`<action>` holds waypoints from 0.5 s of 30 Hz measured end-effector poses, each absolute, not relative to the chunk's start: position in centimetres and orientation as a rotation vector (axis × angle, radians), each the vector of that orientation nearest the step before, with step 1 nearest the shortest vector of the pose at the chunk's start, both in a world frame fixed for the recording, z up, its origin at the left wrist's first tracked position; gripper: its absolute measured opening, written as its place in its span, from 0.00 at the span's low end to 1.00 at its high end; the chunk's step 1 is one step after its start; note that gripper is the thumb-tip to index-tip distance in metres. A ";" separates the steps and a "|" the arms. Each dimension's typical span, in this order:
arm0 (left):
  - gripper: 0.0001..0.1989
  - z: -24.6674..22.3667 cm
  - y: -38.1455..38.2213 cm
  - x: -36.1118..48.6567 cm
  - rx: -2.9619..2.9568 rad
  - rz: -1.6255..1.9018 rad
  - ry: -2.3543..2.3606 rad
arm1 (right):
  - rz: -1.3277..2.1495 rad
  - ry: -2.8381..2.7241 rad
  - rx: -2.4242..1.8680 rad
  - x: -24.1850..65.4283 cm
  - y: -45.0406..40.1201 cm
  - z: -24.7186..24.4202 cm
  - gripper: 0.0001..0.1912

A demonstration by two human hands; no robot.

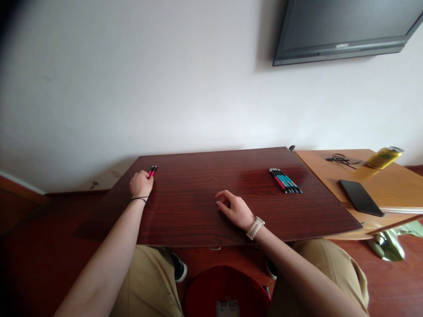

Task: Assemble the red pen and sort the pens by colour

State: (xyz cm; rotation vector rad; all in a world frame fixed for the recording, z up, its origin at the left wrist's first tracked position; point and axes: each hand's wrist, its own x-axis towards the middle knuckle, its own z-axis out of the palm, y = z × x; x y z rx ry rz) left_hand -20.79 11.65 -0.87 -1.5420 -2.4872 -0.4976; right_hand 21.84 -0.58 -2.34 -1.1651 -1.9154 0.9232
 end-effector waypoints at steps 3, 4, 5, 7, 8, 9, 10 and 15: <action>0.13 -0.9 11.6 -20.9 -1.525 -0.510 -2.482 | 0.931 -1.916 -1.156 21.8 -0.6 -2.3 0.12; 0.13 -1.0 11.5 -21.0 -1.527 -0.508 -2.484 | 0.938 -1.916 -1.153 21.8 -0.6 -2.2 0.12; 0.13 -1.0 11.5 -21.1 -1.532 -0.503 -2.486 | 0.947 -1.916 -1.149 21.8 -0.7 -2.1 0.12; 0.14 -1.0 11.5 -21.4 -1.543 -0.489 -2.493 | 0.963 -1.926 -1.142 22.0 -0.6 -1.7 0.13; 0.14 -1.0 11.5 -21.5 -1.547 -0.484 -2.497 | 0.956 -1.935 -1.144 22.3 -0.4 -1.5 0.13; 0.14 -1.0 11.5 -21.6 -1.550 -0.483 -2.500 | 0.932 -1.945 -1.153 22.8 -0.2 -1.1 0.14; 0.14 -1.0 11.5 -21.7 -1.551 -0.485 -2.502 | 0.880 -1.954 -1.178 23.5 0.1 -0.8 0.14; 0.13 -0.9 11.4 -21.7 -1.546 -0.524 -2.524 | 0.295 -1.833 -1.600 30.5 2.7 0.4 0.17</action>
